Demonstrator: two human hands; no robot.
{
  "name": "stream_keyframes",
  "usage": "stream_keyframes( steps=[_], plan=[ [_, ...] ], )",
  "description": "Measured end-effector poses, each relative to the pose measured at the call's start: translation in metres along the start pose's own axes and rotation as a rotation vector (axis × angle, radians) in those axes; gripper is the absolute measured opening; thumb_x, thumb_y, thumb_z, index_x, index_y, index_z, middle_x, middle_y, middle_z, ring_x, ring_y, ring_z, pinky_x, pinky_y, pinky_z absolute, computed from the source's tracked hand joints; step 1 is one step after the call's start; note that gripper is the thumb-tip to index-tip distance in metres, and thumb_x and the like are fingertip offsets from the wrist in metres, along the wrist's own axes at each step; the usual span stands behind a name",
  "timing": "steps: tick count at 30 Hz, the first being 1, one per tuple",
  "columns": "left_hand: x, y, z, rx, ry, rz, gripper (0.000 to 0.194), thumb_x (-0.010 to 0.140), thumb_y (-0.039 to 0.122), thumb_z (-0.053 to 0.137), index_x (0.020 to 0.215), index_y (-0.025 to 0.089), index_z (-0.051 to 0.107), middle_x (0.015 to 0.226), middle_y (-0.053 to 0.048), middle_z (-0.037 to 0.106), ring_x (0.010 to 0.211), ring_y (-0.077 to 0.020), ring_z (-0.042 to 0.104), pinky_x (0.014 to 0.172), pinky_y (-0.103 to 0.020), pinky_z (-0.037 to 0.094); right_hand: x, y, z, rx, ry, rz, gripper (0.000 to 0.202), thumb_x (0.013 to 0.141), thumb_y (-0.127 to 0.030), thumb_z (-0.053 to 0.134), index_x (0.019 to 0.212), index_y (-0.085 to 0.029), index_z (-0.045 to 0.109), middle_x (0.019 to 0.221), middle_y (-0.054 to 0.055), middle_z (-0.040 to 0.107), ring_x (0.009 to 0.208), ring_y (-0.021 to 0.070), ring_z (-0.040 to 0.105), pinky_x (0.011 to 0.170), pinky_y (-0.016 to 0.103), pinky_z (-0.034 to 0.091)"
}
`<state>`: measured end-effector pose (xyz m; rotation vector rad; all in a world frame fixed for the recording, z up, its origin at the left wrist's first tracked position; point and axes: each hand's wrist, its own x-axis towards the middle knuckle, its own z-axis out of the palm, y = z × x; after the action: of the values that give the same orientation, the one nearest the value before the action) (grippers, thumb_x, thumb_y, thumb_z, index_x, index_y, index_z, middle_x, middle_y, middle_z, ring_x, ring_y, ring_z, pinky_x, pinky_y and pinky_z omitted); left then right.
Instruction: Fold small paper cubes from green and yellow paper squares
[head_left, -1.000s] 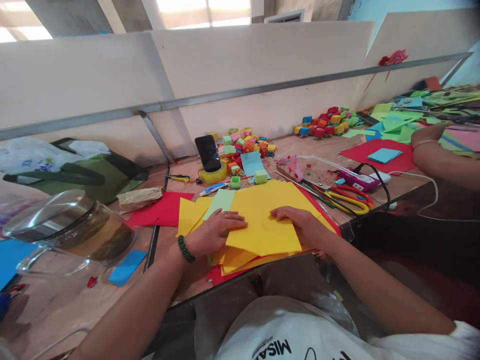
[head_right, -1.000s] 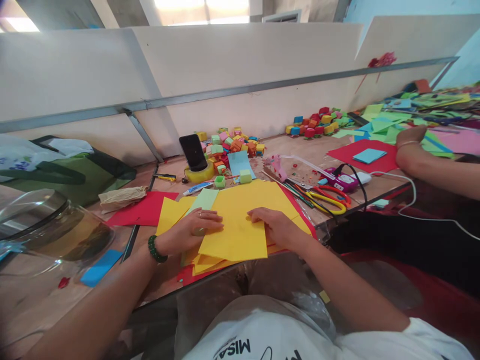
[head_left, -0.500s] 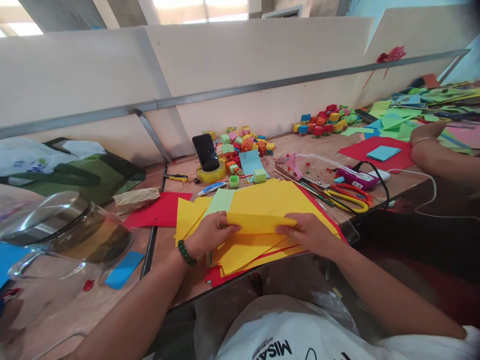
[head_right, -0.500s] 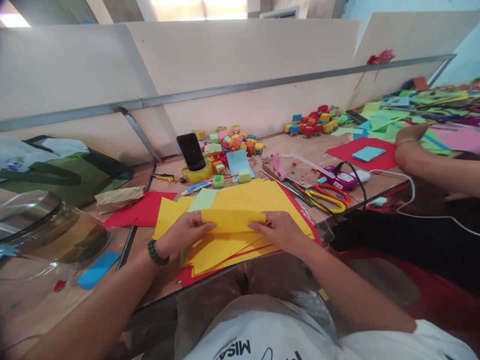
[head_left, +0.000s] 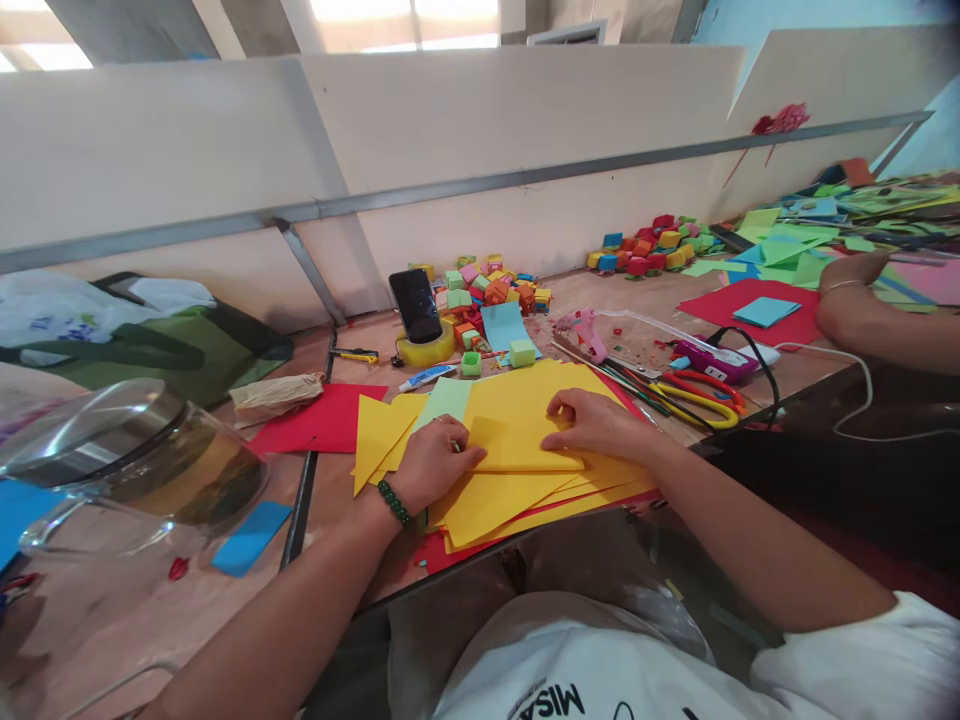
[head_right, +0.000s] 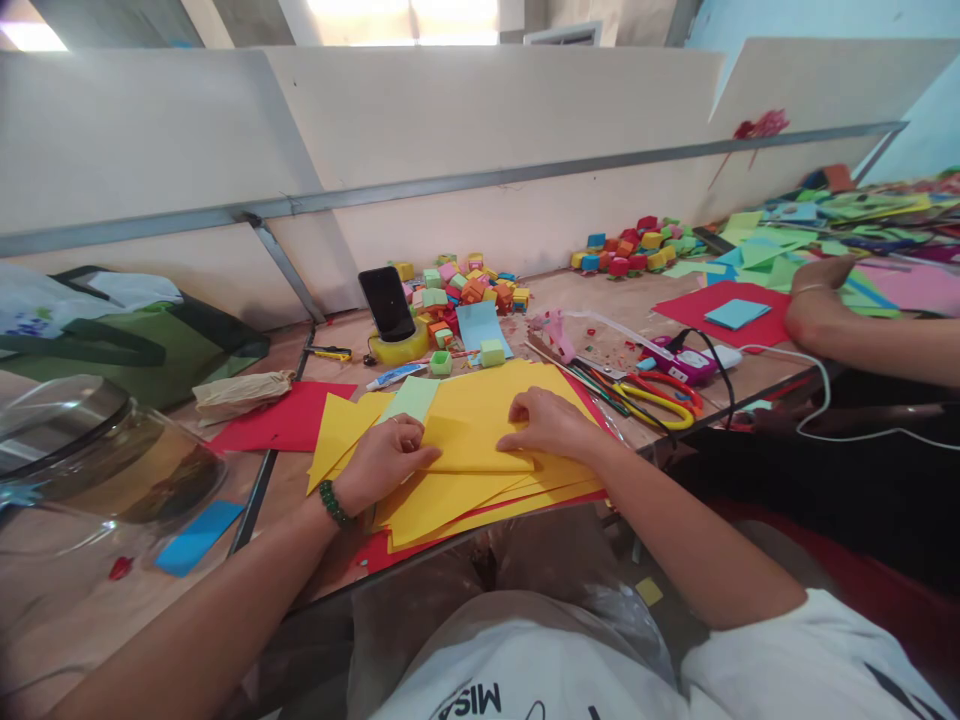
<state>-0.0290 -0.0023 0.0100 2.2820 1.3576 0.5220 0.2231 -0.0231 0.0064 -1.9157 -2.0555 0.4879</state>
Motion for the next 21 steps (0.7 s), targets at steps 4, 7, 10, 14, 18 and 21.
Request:
stream_keyframes(
  steps=[4,7,10,14,18,21],
  plan=[
    [-0.003,0.002,0.0,0.029,-0.017,0.009,0.034,0.073,0.029,0.066,0.048,0.018,0.045,0.077,-0.002,0.059,0.075,-0.0167,0.059,0.067,-0.028,0.042,0.001,-0.001,0.0,0.021,-0.017,-0.003,0.041,0.061,-0.045,0.077,0.091,-0.019,0.065,0.089,0.006,0.068,0.079,0.0211,0.062,0.062,0.027,0.042],
    [-0.004,0.001,0.001,0.02,-0.028,0.011,0.034,0.074,0.027,0.067,0.049,0.018,0.046,0.078,-0.002,0.06,0.076,-0.017,0.059,0.068,-0.029,0.043,0.003,0.002,0.003,0.069,-0.041,-0.034,0.037,0.062,-0.042,0.076,0.089,-0.019,0.066,0.084,0.004,0.067,0.075,0.0198,0.06,0.06,0.026,0.039],
    [-0.004,-0.003,0.002,-0.064,0.04,0.005,0.016,0.072,0.03,0.071,0.067,0.018,0.061,0.089,-0.004,0.061,0.078,-0.0176,0.059,0.07,-0.03,0.046,0.002,0.007,0.007,0.24,-0.067,-0.144,0.026,0.066,-0.042,0.071,0.071,-0.018,0.064,0.069,-0.001,0.061,0.066,0.0153,0.054,0.057,0.024,0.035],
    [0.0,-0.009,-0.001,-0.406,0.181,-0.08,0.067,0.058,0.04,0.081,0.118,0.018,0.058,0.104,-0.007,0.06,0.084,-0.0182,0.058,0.073,-0.031,0.049,-0.01,0.005,0.007,0.522,0.062,-0.175,0.03,0.066,-0.046,0.072,0.065,-0.017,0.062,0.062,-0.003,0.053,0.06,0.0123,0.046,0.054,0.023,0.034],
    [0.001,-0.008,-0.007,-0.742,0.013,-0.148,0.051,0.057,0.05,0.079,0.089,0.013,0.065,0.071,0.001,0.056,0.064,-0.0113,0.051,0.06,-0.024,0.043,-0.025,-0.006,0.004,0.614,0.18,-0.154,0.031,0.063,-0.047,0.075,0.062,-0.018,0.061,0.06,-0.002,0.053,0.058,0.0119,0.043,0.051,0.023,0.032],
    [0.0,-0.002,-0.01,-0.823,0.031,-0.134,0.045,0.054,0.055,0.078,0.062,0.015,0.058,0.058,0.005,0.048,0.056,-0.0087,0.043,0.055,-0.022,0.036,-0.029,-0.01,0.007,0.689,0.219,-0.095,0.037,0.062,-0.052,0.074,0.062,-0.018,0.059,0.058,-0.002,0.049,0.054,0.0107,0.04,0.046,0.022,0.029]
  ],
)
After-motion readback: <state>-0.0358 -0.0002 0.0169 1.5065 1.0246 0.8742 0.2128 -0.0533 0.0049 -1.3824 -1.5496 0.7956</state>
